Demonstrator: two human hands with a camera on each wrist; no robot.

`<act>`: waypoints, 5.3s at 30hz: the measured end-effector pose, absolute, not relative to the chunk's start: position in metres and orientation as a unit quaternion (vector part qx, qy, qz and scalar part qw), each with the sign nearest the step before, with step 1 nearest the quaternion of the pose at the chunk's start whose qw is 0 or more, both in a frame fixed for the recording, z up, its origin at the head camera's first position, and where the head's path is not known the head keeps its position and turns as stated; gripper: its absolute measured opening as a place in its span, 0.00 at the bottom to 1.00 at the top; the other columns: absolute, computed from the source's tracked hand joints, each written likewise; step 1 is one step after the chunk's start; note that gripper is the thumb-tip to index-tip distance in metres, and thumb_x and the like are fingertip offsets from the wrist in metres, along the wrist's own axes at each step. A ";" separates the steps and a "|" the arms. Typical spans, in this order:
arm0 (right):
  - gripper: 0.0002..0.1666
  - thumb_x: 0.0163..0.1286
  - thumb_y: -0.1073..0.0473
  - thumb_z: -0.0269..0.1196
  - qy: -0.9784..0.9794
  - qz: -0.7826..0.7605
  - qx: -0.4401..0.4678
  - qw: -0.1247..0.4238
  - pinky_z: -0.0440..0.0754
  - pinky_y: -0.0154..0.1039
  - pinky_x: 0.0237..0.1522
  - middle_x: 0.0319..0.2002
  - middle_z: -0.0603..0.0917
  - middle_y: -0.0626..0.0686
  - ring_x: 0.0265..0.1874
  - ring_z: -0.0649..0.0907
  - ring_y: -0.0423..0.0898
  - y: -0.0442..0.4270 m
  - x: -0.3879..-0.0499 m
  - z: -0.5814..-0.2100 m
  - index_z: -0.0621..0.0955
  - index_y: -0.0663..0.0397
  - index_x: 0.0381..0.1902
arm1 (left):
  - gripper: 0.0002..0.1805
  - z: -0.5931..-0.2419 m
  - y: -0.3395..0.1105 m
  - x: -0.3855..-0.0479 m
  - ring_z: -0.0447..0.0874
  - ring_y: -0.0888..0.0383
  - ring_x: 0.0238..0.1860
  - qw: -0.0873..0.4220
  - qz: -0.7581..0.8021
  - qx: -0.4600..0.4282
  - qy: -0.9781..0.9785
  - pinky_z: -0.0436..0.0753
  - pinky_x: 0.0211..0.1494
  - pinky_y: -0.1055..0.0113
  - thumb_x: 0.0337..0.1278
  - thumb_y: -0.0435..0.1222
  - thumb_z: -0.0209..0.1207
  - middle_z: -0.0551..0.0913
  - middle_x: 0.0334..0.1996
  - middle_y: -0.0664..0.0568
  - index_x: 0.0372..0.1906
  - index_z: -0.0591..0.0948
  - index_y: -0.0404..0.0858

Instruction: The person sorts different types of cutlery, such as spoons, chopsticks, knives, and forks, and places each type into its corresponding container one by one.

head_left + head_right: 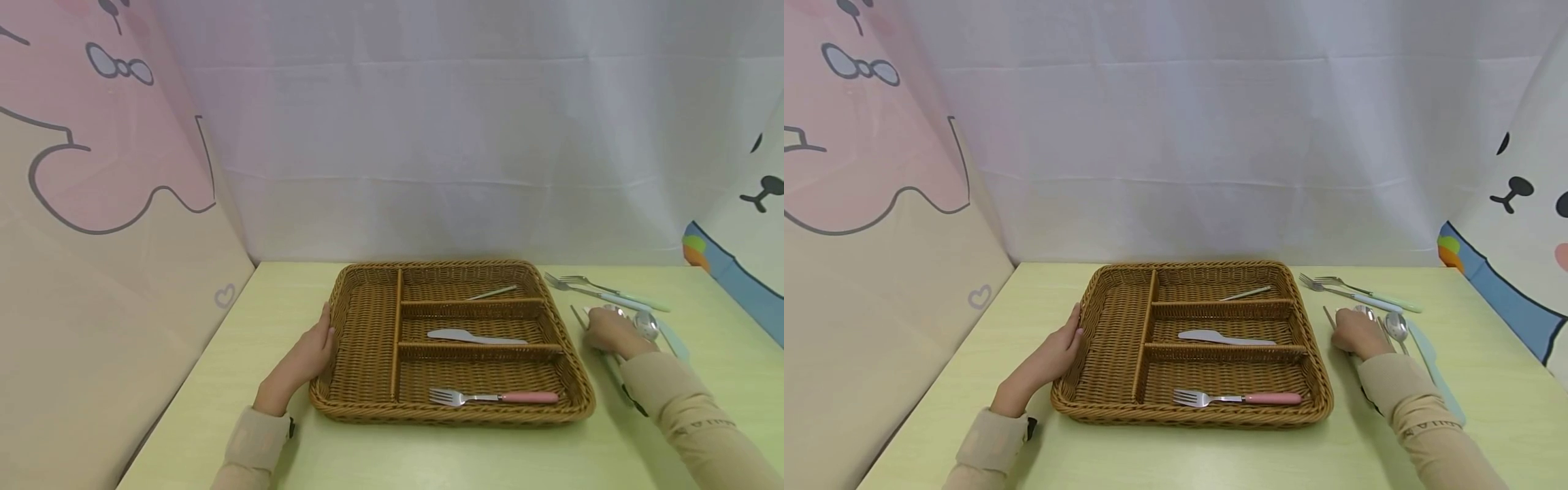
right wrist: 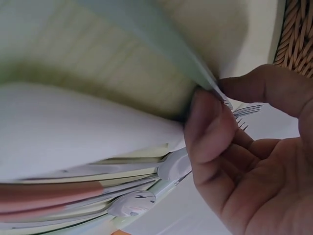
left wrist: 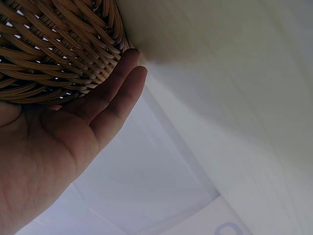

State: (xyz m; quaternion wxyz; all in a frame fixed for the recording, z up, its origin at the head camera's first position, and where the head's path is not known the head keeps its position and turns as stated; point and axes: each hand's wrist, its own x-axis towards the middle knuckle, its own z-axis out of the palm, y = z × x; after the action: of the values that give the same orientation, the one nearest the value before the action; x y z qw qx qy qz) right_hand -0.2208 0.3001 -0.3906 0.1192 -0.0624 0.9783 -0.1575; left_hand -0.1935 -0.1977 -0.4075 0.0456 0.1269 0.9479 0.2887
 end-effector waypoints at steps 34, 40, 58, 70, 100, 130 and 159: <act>0.19 0.58 0.64 0.55 0.983 -0.167 -0.034 0.065 0.77 0.46 0.22 0.41 0.77 0.74 0.29 0.79 0.59 0.297 -0.226 -0.365 0.69 0.75 0.44 | 0.31 -0.407 -0.197 -0.193 0.57 0.35 0.65 0.043 0.283 0.132 0.949 0.63 0.65 0.45 0.72 0.34 0.33 0.53 0.65 0.26 0.69 0.34 0.25; 0.22 0.58 0.66 0.53 0.984 -0.166 -0.036 0.054 0.74 0.41 0.19 0.42 0.76 0.76 0.25 0.78 0.56 0.293 -0.230 -0.356 0.69 0.76 0.47 | 0.31 -0.406 -0.198 -0.193 0.57 0.36 0.65 0.044 0.285 0.130 0.949 0.63 0.65 0.45 0.72 0.34 0.32 0.53 0.66 0.26 0.69 0.34 0.26; 0.21 0.55 0.73 0.46 0.984 -0.173 -0.035 -0.006 0.60 0.33 0.12 0.38 0.78 0.72 0.14 0.65 0.45 0.263 -0.239 -0.340 0.72 0.70 0.48 | 0.31 -0.407 -0.199 -0.192 0.59 0.35 0.64 0.040 0.285 0.131 0.949 0.64 0.64 0.45 0.72 0.34 0.33 0.54 0.65 0.26 0.69 0.34 0.26; 0.18 0.57 0.74 0.48 0.986 -0.151 -0.072 -0.028 0.64 0.36 0.12 0.42 0.79 0.71 0.20 0.73 0.50 0.240 -0.250 -0.336 0.75 0.67 0.46 | 0.31 -0.405 -0.197 -0.192 0.57 0.36 0.65 0.045 0.289 0.133 0.947 0.63 0.65 0.45 0.72 0.34 0.32 0.53 0.66 0.26 0.69 0.33 0.25; 0.18 0.49 0.81 0.54 0.971 -0.086 -0.212 -0.066 0.76 0.39 0.19 0.31 0.83 0.59 0.25 0.80 0.52 0.175 -0.269 -0.342 0.78 0.62 0.35 | 0.31 -0.404 -0.197 -0.191 0.58 0.36 0.65 0.044 0.293 0.128 0.947 0.64 0.65 0.46 0.72 0.34 0.32 0.52 0.66 0.27 0.69 0.34 0.27; 0.11 0.57 0.78 0.57 0.948 -0.110 -0.295 0.049 0.77 0.39 0.25 0.24 0.82 0.55 0.21 0.77 0.43 0.149 -0.275 -0.352 0.81 0.63 0.22 | 0.31 -0.410 -0.199 -0.194 0.58 0.37 0.65 0.039 0.294 0.127 0.947 0.64 0.65 0.46 0.72 0.34 0.33 0.53 0.66 0.28 0.69 0.34 0.28; 0.20 0.63 0.77 0.47 0.938 -0.103 -0.285 0.168 0.74 0.58 0.53 0.50 0.79 0.65 0.51 0.77 0.61 0.150 -0.272 -0.357 0.77 0.66 0.50 | 0.32 -0.409 -0.198 -0.194 0.57 0.38 0.66 0.038 0.298 0.124 0.946 0.63 0.66 0.47 0.71 0.34 0.33 0.53 0.67 0.29 0.69 0.34 0.27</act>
State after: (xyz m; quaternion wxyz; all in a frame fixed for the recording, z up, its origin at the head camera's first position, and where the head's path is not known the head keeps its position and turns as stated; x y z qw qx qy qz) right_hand -0.2724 0.1500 -0.3573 0.1685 -0.2854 0.9378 -0.1031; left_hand -0.1942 -0.1978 -0.4091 0.0379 0.1244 0.9458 0.2977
